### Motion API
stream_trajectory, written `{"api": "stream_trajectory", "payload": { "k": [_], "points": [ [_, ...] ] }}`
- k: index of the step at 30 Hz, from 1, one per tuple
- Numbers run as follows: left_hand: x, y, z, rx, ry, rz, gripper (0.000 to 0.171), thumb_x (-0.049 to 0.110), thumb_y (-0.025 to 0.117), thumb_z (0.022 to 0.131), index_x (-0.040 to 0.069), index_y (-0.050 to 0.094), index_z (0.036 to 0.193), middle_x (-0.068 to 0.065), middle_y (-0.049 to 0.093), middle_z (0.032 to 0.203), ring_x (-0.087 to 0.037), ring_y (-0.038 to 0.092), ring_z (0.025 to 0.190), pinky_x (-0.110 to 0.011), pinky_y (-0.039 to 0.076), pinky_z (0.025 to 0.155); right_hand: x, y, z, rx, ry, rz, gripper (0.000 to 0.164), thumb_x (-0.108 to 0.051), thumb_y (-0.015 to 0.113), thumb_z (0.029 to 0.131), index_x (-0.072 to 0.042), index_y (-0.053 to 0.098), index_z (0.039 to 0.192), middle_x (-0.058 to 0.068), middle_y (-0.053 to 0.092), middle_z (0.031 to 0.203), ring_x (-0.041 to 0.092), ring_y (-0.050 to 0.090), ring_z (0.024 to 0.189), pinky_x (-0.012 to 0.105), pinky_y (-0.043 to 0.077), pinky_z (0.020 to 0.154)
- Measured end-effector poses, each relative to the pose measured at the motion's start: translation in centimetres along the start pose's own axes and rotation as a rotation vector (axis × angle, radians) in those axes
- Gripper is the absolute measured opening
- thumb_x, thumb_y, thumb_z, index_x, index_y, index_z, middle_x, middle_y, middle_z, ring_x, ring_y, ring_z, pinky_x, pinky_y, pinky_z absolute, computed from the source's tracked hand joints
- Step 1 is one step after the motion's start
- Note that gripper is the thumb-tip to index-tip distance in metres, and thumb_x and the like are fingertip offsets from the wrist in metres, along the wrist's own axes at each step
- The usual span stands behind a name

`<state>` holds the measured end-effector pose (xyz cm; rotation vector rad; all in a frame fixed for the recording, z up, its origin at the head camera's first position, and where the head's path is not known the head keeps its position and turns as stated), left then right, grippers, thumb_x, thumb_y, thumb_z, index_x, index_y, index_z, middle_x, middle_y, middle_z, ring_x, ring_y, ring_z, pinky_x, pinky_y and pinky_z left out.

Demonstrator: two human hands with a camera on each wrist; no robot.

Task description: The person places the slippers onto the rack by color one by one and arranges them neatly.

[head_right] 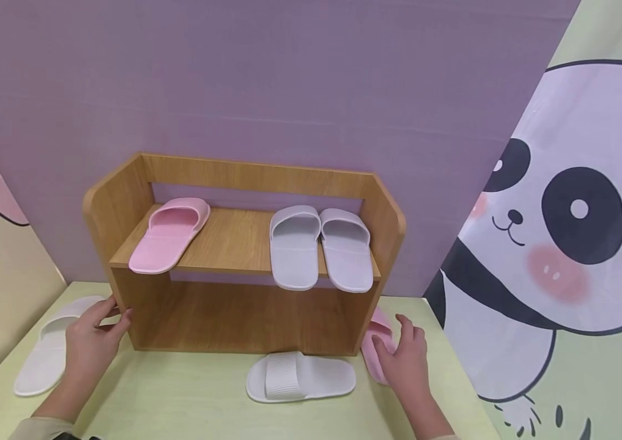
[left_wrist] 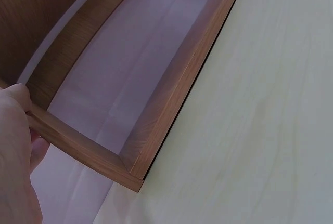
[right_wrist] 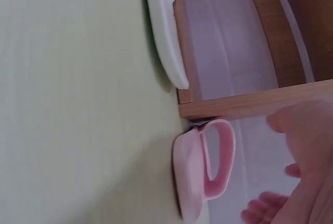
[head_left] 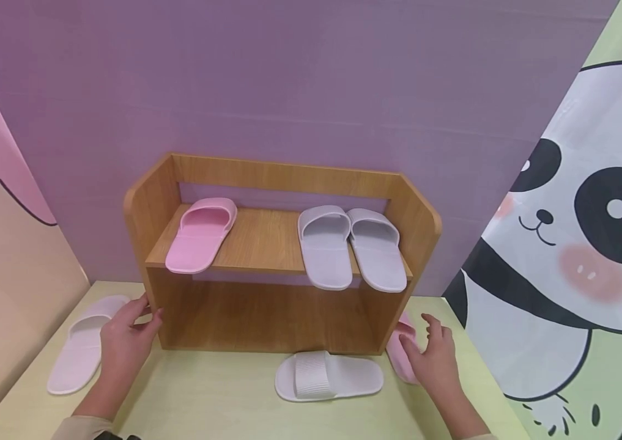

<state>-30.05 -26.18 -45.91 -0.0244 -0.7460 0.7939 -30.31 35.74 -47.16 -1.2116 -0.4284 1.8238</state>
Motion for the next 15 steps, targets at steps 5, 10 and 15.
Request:
{"api": "stream_trajectory", "payload": {
  "k": [5,10,15],
  "points": [
    [0.0,0.1,0.0,-0.004,0.01,0.003,0.045,-0.014,0.083,0.084,-0.001,0.08,0.127,-0.02,0.081,0.108,-0.011,0.076,0.09,-0.008,0.057,0.072,2.4,2.2,-0.5,-0.198,0.142,-0.121,0.079,-0.036,0.081,0.098,0.003,0.045,0.156,0.043,0.043,0.142,0.062,0.043,0.134,0.075,0.044,0.107],
    [0.0,0.0,0.0,-0.006,0.013,0.01,0.04,-0.008,0.082,0.089,-0.001,0.079,0.128,-0.02,0.081,0.107,-0.018,0.079,0.09,-0.007,0.056,0.072,3.2,4.0,-1.4,-0.34,0.214,-0.242,0.086,-0.051,0.079,0.097,0.001,0.048,0.158,0.044,0.043,0.143,0.062,0.041,0.135,0.074,0.047,0.106],
    [0.2,-0.1,0.0,-0.005,0.015,0.007,0.046,-0.016,0.083,0.083,-0.002,0.079,0.127,-0.02,0.08,0.105,0.009,0.069,0.093,-0.005,0.054,0.073,2.9,4.4,-2.0,-0.379,0.207,-0.313,0.08,-0.05,0.079,0.098,0.001,0.055,0.154,0.044,0.05,0.137,0.062,0.043,0.133,0.073,0.047,0.104]
  ]
}}
Point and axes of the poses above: each hand's wrist, its own z-axis towards the middle knuckle, its own y-axis out of the palm, x = y × z, the point moved 7 cm from there along z, towards the middle knuckle
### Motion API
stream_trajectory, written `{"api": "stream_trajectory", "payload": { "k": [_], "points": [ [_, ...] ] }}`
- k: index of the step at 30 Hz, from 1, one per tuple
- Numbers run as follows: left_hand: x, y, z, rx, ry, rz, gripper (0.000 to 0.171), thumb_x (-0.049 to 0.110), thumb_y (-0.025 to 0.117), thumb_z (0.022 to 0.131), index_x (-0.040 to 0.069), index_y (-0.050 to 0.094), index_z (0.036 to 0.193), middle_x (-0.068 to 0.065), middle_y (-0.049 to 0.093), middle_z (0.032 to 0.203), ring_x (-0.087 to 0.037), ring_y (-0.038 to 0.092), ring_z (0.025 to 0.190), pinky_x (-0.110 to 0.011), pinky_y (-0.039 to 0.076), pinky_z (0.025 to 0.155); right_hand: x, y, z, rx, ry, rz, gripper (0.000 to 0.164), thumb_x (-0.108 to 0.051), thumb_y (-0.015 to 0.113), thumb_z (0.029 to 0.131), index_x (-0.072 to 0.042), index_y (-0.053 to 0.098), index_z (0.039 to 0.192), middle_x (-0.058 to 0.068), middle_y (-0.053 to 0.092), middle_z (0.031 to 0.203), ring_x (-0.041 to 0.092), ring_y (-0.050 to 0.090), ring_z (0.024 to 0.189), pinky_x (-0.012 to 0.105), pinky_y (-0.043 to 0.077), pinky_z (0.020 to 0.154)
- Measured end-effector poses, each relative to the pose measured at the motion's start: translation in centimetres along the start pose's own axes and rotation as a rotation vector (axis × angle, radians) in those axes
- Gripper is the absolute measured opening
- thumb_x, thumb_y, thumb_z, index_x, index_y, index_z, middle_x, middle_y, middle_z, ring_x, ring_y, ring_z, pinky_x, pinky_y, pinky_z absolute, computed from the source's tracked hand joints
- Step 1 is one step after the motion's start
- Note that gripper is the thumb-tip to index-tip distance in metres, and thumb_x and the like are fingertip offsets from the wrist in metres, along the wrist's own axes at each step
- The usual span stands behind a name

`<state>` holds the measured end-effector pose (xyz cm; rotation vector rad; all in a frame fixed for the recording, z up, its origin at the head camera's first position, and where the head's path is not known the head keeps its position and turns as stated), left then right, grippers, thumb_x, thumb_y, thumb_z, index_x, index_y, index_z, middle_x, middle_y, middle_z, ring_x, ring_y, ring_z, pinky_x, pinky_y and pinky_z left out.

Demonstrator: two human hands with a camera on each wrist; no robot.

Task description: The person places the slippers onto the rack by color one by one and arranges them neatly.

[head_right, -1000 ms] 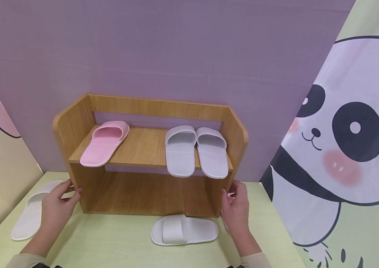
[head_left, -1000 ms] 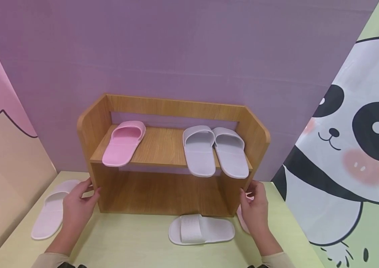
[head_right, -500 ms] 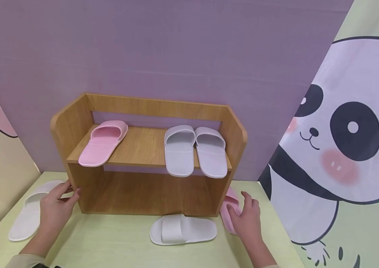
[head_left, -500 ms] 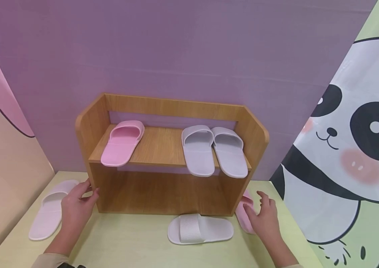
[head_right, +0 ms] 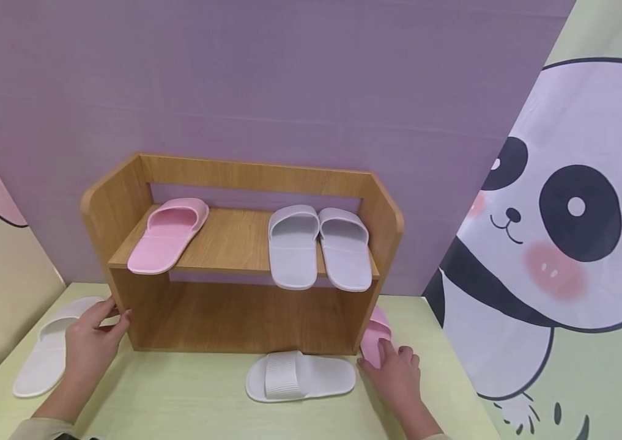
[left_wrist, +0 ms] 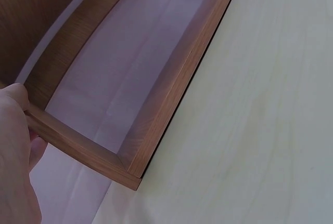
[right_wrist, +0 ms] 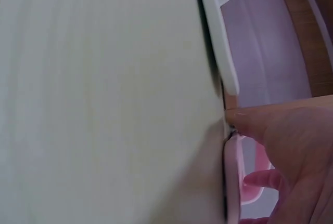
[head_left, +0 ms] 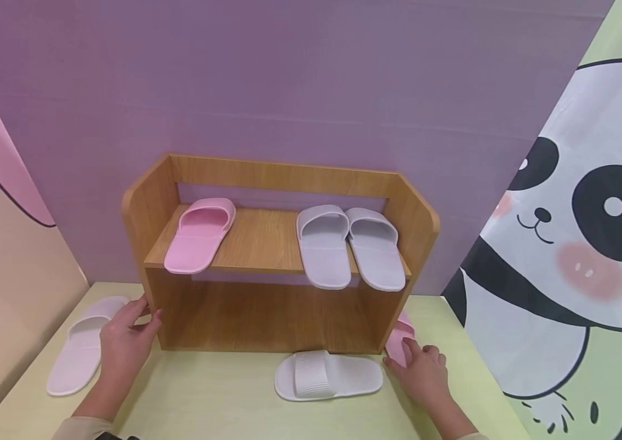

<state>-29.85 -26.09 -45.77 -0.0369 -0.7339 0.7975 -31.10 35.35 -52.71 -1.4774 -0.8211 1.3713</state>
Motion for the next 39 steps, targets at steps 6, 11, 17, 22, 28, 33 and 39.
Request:
{"api": "stream_trajectory", "payload": {
  "k": [6,11,17,22,28,33,39],
  "points": [
    [0.2,0.0,0.1,0.006,-0.001,0.01,0.044,-0.016,0.083,0.082,-0.001,0.08,0.123,-0.018,0.081,0.102,0.012,0.067,0.093,-0.005,0.054,0.072,0.1,0.1,-0.1,0.02,-0.035,0.018,0.074,-0.042,0.083,0.096,0.0,0.06,0.152,0.042,0.052,0.134,0.059,0.044,0.13,0.07,0.049,0.101],
    [0.2,0.1,0.0,0.007,-0.009,0.001,0.045,-0.017,0.082,0.083,-0.001,0.08,0.125,-0.018,0.081,0.102,0.029,0.053,0.097,-0.003,0.052,0.072,0.5,0.1,0.2,0.036,-0.058,0.038,0.072,-0.039,0.086,0.093,0.002,0.064,0.148,0.036,0.057,0.126,0.055,0.048,0.121,0.06,0.05,0.091],
    [0.3,0.0,0.0,0.01,-0.008,-0.004,0.045,-0.017,0.082,0.083,-0.001,0.08,0.125,-0.018,0.081,0.102,0.023,0.057,0.096,-0.004,0.053,0.072,0.8,-0.1,0.7,0.026,-0.036,0.066,0.068,-0.037,0.089,0.09,0.001,0.069,0.142,0.03,0.061,0.119,0.053,0.05,0.119,0.057,0.05,0.089],
    [0.2,0.1,-0.1,0.003,-0.016,-0.002,0.043,-0.016,0.082,0.084,-0.001,0.08,0.124,-0.018,0.08,0.102,0.014,0.064,0.094,-0.005,0.054,0.072,0.8,-0.6,0.7,0.052,-0.02,0.128,0.064,-0.032,0.088,0.089,0.003,0.069,0.139,0.031,0.063,0.112,0.056,0.048,0.122,0.063,0.05,0.093],
    [0.0,0.2,-0.1,-0.003,-0.023,-0.001,0.043,-0.015,0.082,0.084,-0.002,0.079,0.125,-0.019,0.08,0.102,0.022,0.057,0.096,-0.003,0.053,0.072,0.7,-1.7,0.4,0.12,-0.02,0.209,0.061,-0.028,0.084,0.091,0.005,0.067,0.14,0.039,0.056,0.121,0.058,0.043,0.127,0.068,0.046,0.102],
    [0.2,0.2,-0.1,0.007,-0.007,0.008,0.042,-0.016,0.082,0.084,-0.002,0.079,0.123,-0.019,0.08,0.1,0.026,0.054,0.097,-0.002,0.052,0.071,0.6,-3.0,0.3,0.204,-0.014,0.284,0.062,-0.028,0.082,0.094,0.004,0.064,0.144,0.036,0.048,0.125,0.051,0.041,0.126,0.063,0.044,0.101],
    [0.4,0.3,-0.1,0.011,0.004,0.01,0.042,-0.017,0.083,0.083,-0.001,0.08,0.122,-0.017,0.08,0.1,0.022,0.057,0.096,-0.004,0.053,0.07,0.3,-4.9,0.0,0.345,-0.025,0.377,0.061,-0.024,0.087,0.091,0.001,0.066,0.141,0.03,0.044,0.124,0.046,0.042,0.12,0.055,0.041,0.093]
  ]
}}
Point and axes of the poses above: each hand's wrist, its own z-axis towards the middle knuckle, its own y-axis out of the palm, x = y × z, the point moved 7 cm from there along z, towards the middle knuckle
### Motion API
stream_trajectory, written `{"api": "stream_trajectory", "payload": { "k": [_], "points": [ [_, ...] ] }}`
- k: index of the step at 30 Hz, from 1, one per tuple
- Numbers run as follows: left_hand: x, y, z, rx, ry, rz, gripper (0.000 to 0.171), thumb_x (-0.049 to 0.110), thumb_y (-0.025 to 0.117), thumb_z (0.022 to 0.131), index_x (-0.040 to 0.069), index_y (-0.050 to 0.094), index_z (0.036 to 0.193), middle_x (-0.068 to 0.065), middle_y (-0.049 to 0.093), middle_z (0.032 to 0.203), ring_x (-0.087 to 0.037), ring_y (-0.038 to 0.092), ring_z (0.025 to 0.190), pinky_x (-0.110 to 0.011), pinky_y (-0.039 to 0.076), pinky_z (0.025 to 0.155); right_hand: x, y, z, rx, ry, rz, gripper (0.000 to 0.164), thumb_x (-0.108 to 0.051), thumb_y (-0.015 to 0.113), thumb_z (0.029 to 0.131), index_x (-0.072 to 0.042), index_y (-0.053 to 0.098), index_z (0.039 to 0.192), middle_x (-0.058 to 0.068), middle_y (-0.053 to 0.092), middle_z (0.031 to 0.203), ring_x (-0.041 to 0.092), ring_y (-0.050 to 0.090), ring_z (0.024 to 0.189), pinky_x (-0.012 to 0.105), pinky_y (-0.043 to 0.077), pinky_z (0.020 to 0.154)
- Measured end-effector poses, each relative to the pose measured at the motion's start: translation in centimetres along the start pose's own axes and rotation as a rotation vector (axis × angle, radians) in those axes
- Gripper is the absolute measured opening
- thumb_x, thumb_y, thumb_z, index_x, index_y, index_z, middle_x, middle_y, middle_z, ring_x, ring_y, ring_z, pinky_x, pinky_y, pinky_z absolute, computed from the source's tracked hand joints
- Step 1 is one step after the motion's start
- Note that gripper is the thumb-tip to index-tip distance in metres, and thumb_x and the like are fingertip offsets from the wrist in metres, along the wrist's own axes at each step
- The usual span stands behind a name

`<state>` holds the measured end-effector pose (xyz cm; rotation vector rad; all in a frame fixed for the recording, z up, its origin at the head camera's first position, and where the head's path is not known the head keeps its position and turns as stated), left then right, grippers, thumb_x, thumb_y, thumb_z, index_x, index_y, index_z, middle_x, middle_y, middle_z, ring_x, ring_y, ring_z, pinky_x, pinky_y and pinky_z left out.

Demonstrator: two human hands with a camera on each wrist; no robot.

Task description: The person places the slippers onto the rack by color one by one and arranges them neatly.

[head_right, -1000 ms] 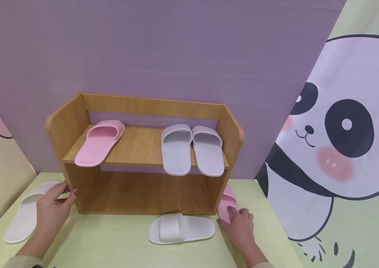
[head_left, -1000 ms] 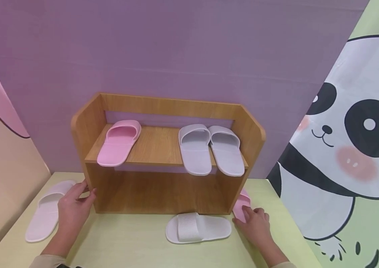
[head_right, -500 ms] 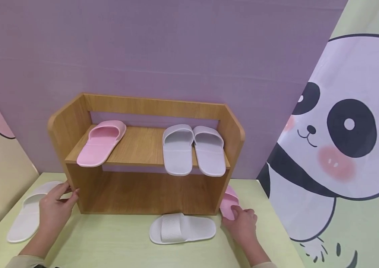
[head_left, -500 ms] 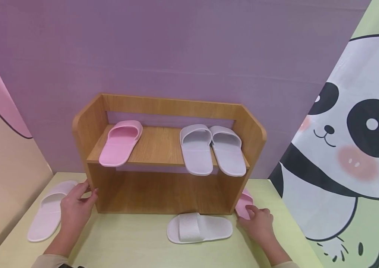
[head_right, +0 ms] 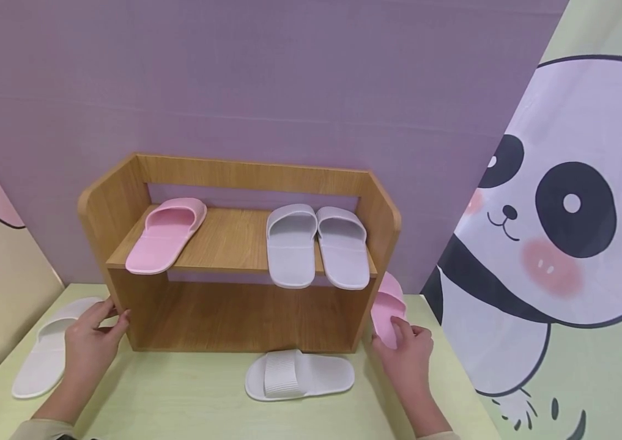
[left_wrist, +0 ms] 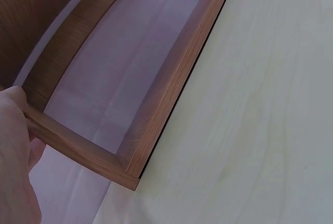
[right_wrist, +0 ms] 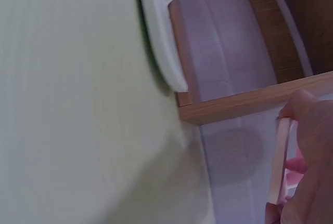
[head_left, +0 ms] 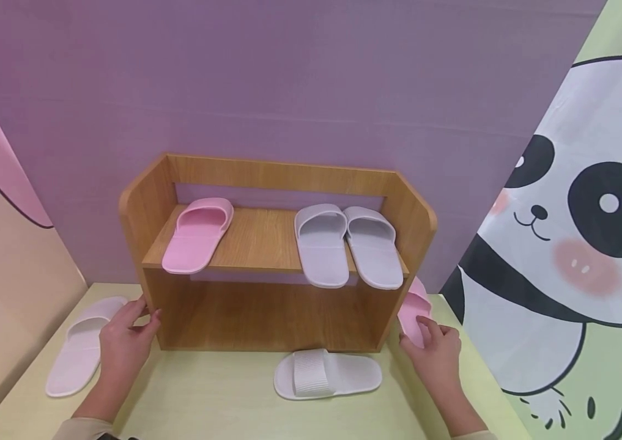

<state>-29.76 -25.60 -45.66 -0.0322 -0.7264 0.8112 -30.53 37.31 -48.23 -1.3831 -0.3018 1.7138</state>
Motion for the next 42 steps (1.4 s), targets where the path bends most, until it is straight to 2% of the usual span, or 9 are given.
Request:
{"api": "stream_trajectory", "payload": {
  "k": [5,12,20,25,29,33,36,40,42],
  "points": [
    [-0.2,0.0,-0.1,-0.001,0.001,0.0,0.042,-0.017,0.082,0.084,-0.002,0.079,0.123,-0.018,0.08,0.101,0.026,0.053,0.098,-0.004,0.053,0.07,-1.6,-1.6,0.2,0.097,-0.029,0.059,0.058,-0.018,0.09,0.089,-0.002,0.068,0.14,0.029,0.044,0.127,0.044,0.043,0.123,0.051,0.041,0.093],
    [-0.3,0.2,-0.2,-0.01,-0.008,0.009,0.042,-0.016,0.082,0.085,-0.001,0.079,0.124,-0.017,0.08,0.101,0.024,0.053,0.097,-0.001,0.05,0.072,-4.1,-3.9,0.4,0.157,-0.047,0.099,0.058,-0.017,0.09,0.09,-0.009,0.068,0.144,0.025,0.042,0.133,0.04,0.043,0.124,0.047,0.044,0.092],
    [-0.2,0.0,-0.1,0.0,0.005,0.002,0.041,-0.017,0.082,0.084,-0.003,0.079,0.123,-0.019,0.079,0.1,0.028,0.051,0.099,0.0,0.049,0.072,-6.8,-6.1,0.6,0.265,-0.096,0.152,0.06,-0.015,0.091,0.088,-0.012,0.071,0.145,0.02,0.044,0.133,0.024,0.043,0.119,0.017,0.045,0.082],
    [-0.3,-0.1,-0.2,-0.005,-0.004,0.01,0.043,-0.017,0.082,0.084,-0.002,0.079,0.124,-0.018,0.08,0.1,0.024,0.054,0.097,0.0,0.049,0.072,-8.6,-7.5,0.5,0.344,-0.16,0.204,0.06,-0.011,0.09,0.088,-0.013,0.072,0.146,0.018,0.044,0.13,0.017,0.043,0.11,0.016,0.042,0.079],
    [-0.2,0.0,-0.2,-0.011,-0.007,0.01,0.044,-0.017,0.082,0.084,-0.001,0.079,0.125,-0.017,0.08,0.101,0.021,0.056,0.096,-0.001,0.05,0.071,-9.9,-8.8,0.4,0.384,-0.168,0.24,0.06,-0.012,0.087,0.09,-0.016,0.071,0.148,0.006,0.045,0.13,0.014,0.045,0.112,0.015,0.046,0.081],
    [-0.2,0.0,-0.1,-0.017,-0.012,0.007,0.044,-0.017,0.081,0.085,0.0,0.079,0.126,-0.017,0.08,0.101,0.022,0.054,0.096,-0.002,0.051,0.071,-11.1,-10.3,0.1,0.432,-0.192,0.265,0.058,-0.012,0.085,0.091,-0.016,0.07,0.148,-0.014,0.042,0.128,0.013,0.046,0.117,0.016,0.047,0.08],
    [-0.1,0.0,-0.1,-0.02,-0.014,0.014,0.044,-0.016,0.081,0.085,0.0,0.079,0.126,-0.017,0.08,0.101,0.006,0.066,0.093,-0.002,0.051,0.072,-12.0,-11.4,-0.2,0.472,-0.236,0.294,0.058,-0.01,0.084,0.09,-0.015,0.071,0.147,-0.023,0.039,0.127,0.011,0.046,0.12,0.018,0.047,0.079],
    [0.0,0.0,0.0,-0.023,-0.008,0.021,0.042,-0.014,0.08,0.086,0.0,0.079,0.126,-0.016,0.08,0.101,-0.025,0.074,0.09,-0.001,0.05,0.072,-13.5,-12.2,-0.5,0.495,-0.308,0.329,0.059,-0.01,0.086,0.088,-0.015,0.072,0.146,-0.024,0.04,0.128,0.009,0.045,0.124,0.02,0.047,0.079],
    [-0.1,0.0,0.1,-0.021,-0.009,0.02,0.042,-0.013,0.08,0.086,-0.001,0.079,0.125,-0.017,0.08,0.102,-0.027,0.075,0.091,-0.001,0.05,0.073,-14.4,-12.3,-0.7,0.485,-0.339,0.332,0.06,-0.012,0.086,0.087,-0.015,0.072,0.146,-0.024,0.04,0.129,0.009,0.044,0.125,0.021,0.046,0.08]
  ]
}}
Point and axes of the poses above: each hand's wrist, its own z-axis towards the middle knuckle, its own y-axis out of the palm, x = y × z, the point moved 7 cm from there along z, towards the middle knuckle
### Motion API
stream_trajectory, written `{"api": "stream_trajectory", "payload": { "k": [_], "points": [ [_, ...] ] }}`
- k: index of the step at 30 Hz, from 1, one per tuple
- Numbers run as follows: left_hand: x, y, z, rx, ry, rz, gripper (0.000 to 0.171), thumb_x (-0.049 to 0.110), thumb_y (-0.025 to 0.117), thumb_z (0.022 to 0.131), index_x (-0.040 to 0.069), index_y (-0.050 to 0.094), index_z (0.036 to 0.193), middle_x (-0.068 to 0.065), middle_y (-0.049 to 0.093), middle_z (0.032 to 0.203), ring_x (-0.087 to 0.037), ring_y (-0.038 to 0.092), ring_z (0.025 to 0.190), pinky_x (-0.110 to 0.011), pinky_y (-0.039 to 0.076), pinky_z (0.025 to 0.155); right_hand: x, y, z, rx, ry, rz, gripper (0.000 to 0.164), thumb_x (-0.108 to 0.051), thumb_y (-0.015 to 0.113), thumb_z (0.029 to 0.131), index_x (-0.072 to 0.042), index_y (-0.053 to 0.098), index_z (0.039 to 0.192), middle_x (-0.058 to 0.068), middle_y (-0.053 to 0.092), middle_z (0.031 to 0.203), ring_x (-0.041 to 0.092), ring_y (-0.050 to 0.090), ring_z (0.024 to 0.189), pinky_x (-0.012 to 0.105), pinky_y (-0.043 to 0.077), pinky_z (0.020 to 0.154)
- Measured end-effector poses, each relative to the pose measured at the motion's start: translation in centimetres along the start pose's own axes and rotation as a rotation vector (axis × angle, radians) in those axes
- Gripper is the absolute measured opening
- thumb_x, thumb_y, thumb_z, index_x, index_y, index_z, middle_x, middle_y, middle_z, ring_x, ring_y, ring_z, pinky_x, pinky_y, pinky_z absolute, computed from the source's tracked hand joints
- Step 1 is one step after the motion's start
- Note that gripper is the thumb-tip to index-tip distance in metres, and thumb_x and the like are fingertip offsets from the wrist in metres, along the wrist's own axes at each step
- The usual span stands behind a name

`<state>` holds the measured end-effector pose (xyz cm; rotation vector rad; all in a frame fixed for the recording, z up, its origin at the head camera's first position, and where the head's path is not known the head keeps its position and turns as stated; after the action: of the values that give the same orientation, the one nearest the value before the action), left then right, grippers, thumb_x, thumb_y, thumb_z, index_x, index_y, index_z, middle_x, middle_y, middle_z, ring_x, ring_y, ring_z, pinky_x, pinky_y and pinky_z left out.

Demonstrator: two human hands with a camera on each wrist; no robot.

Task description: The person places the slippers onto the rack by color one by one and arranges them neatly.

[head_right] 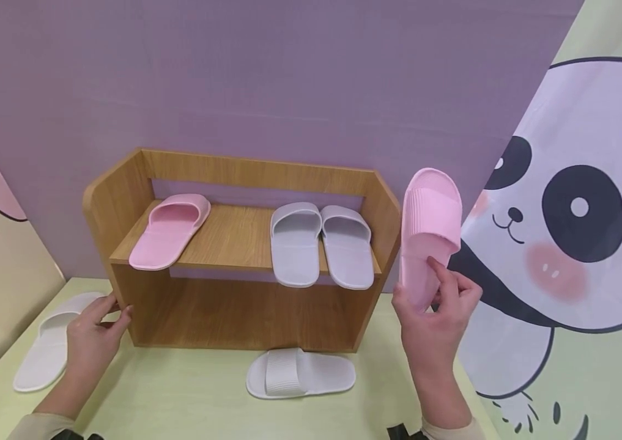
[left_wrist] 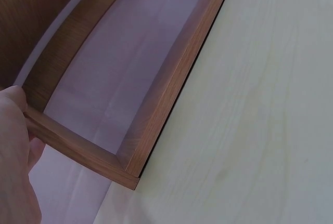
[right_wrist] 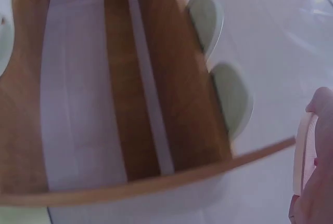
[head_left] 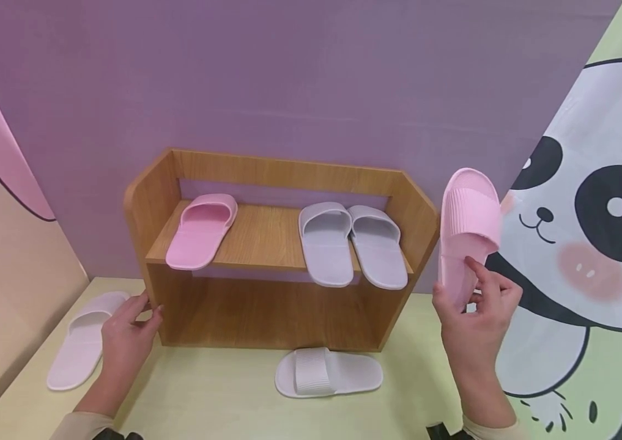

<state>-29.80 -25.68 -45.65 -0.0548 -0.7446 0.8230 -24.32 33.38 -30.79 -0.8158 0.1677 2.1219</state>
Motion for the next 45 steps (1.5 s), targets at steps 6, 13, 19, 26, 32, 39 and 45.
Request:
{"api": "stream_trajectory", "payload": {
  "k": [6,13,19,26,32,39,45],
  "points": [
    [0.0,0.1,0.1,0.009,0.001,-0.008,0.04,-0.015,0.081,0.085,-0.001,0.08,0.123,-0.018,0.08,0.103,0.001,0.068,0.093,-0.002,0.051,0.072,-3.2,1.6,-0.3,-0.081,-0.033,0.028,0.062,-0.011,0.089,0.085,-0.016,0.073,0.145,-0.018,0.043,0.13,0.011,0.044,0.122,0.021,0.047,0.08],
    [-0.2,0.1,0.1,0.012,-0.003,-0.003,0.041,-0.015,0.082,0.084,0.0,0.08,0.122,-0.016,0.08,0.101,0.009,0.065,0.094,-0.003,0.052,0.071,-6.5,4.4,-1.2,-0.219,-0.065,0.059,0.063,-0.01,0.089,0.086,-0.017,0.071,0.146,0.014,0.05,0.134,0.011,0.046,0.121,0.022,0.05,0.083],
    [-0.2,0.2,0.0,-0.002,-0.02,0.017,0.041,-0.013,0.083,0.085,0.002,0.08,0.123,-0.015,0.081,0.103,-0.006,0.073,0.093,-0.001,0.05,0.072,-9.2,6.9,-2.2,-0.329,-0.077,0.111,0.066,-0.014,0.093,0.085,-0.021,0.07,0.146,0.013,0.049,0.138,0.015,0.044,0.126,0.027,0.053,0.081],
    [-0.1,0.1,-0.1,0.003,-0.027,0.008,0.04,-0.014,0.083,0.086,0.001,0.08,0.123,-0.016,0.081,0.103,0.021,0.055,0.096,0.0,0.049,0.072,-11.8,10.3,-3.2,-0.442,-0.054,0.158,0.061,-0.024,0.092,0.087,-0.025,0.07,0.143,0.008,0.047,0.135,0.02,0.043,0.129,0.044,0.058,0.083],
    [-0.1,0.1,-0.1,0.014,-0.003,-0.006,0.04,-0.015,0.082,0.086,-0.001,0.079,0.123,-0.018,0.08,0.102,0.028,0.051,0.098,0.0,0.048,0.073,-13.6,13.2,-3.9,-0.522,-0.022,0.154,0.059,-0.025,0.093,0.086,-0.019,0.072,0.141,0.012,0.046,0.131,0.029,0.047,0.128,0.051,0.064,0.09],
    [-0.2,0.0,-0.1,0.03,0.019,-0.02,0.039,-0.016,0.083,0.084,-0.003,0.079,0.121,-0.019,0.08,0.1,0.031,0.05,0.1,-0.005,0.054,0.07,-15.7,16.5,-4.4,-0.551,-0.075,0.106,0.057,-0.031,0.094,0.083,-0.013,0.075,0.134,0.014,0.049,0.127,0.031,0.048,0.122,0.045,0.059,0.087],
    [-0.1,0.0,-0.1,0.033,0.022,-0.032,0.041,-0.017,0.083,0.083,-0.003,0.08,0.122,-0.02,0.08,0.1,0.028,0.053,0.099,-0.004,0.053,0.07,-16.5,18.9,-5.0,-0.598,0.001,0.013,0.058,-0.037,0.091,0.084,-0.014,0.073,0.135,0.012,0.048,0.127,0.029,0.046,0.122,0.042,0.056,0.085]
  ]
}}
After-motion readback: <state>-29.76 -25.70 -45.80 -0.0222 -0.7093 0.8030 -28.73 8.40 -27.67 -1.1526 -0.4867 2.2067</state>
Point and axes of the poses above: each hand's wrist, its own z-axis towards the middle knuckle, its own y-axis out of the palm, x = y × z, the point moved 7 cm from there along z, towards the middle knuckle
